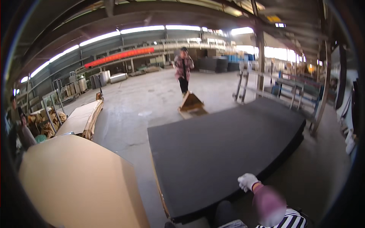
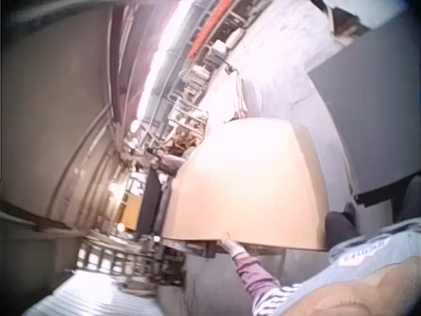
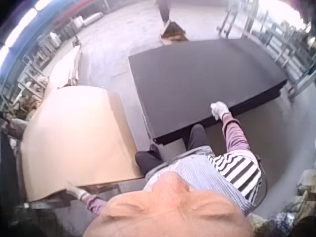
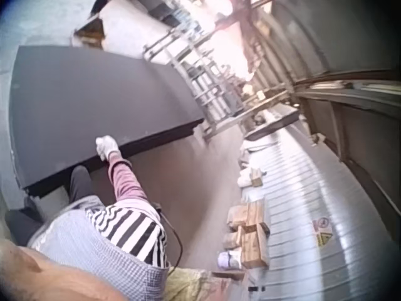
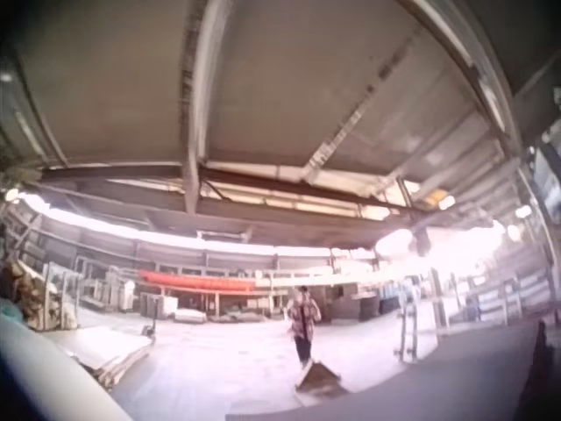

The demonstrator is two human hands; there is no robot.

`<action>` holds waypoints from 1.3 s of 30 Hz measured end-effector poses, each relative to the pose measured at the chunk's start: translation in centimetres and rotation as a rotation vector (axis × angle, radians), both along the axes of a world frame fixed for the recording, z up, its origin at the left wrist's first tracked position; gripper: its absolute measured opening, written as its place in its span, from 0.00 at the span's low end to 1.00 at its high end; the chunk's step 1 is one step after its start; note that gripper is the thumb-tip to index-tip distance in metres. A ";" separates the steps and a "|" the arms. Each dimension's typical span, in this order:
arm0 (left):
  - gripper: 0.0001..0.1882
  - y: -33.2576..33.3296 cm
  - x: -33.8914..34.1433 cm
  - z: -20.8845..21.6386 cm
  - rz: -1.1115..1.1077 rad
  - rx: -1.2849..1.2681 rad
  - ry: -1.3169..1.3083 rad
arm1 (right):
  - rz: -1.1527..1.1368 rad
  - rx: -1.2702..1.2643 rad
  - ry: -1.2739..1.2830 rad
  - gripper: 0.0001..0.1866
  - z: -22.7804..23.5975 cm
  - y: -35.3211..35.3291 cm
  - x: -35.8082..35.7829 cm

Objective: The recorder is stacking large thin boards from a conveyor table onto a pile on the floor.

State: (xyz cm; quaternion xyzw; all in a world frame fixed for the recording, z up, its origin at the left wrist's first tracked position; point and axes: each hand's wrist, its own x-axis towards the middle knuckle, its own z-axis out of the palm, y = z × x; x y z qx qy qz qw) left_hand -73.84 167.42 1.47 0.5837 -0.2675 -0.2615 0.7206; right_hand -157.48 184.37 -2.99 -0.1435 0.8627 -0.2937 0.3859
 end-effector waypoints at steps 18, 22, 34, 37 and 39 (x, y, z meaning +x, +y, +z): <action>0.35 5.9 -42.5 5.8 -1.385 0.292 -0.910 | -0.790 -0.848 -0.001 0.19 2.6 11.5 1.4; 0.37 1.8 -20.0 -8.0 -0.655 0.743 -1.474 | -1.052 -0.814 -0.308 0.30 -9.7 16.3 -0.6; 0.27 1.6 -16.6 -5.4 -0.749 0.762 -0.547 | -1.102 -0.386 -0.176 0.28 -19.1 17.7 0.4; 0.15 4.4 -26.1 -5.4 -0.758 0.687 -0.164 | -1.080 -0.801 -0.288 0.31 -17.9 18.6 -6.1; 0.13 1.9 -32.2 -9.2 -0.827 0.688 -0.070 | -1.090 -0.788 -0.351 0.33 -19.7 17.3 -13.4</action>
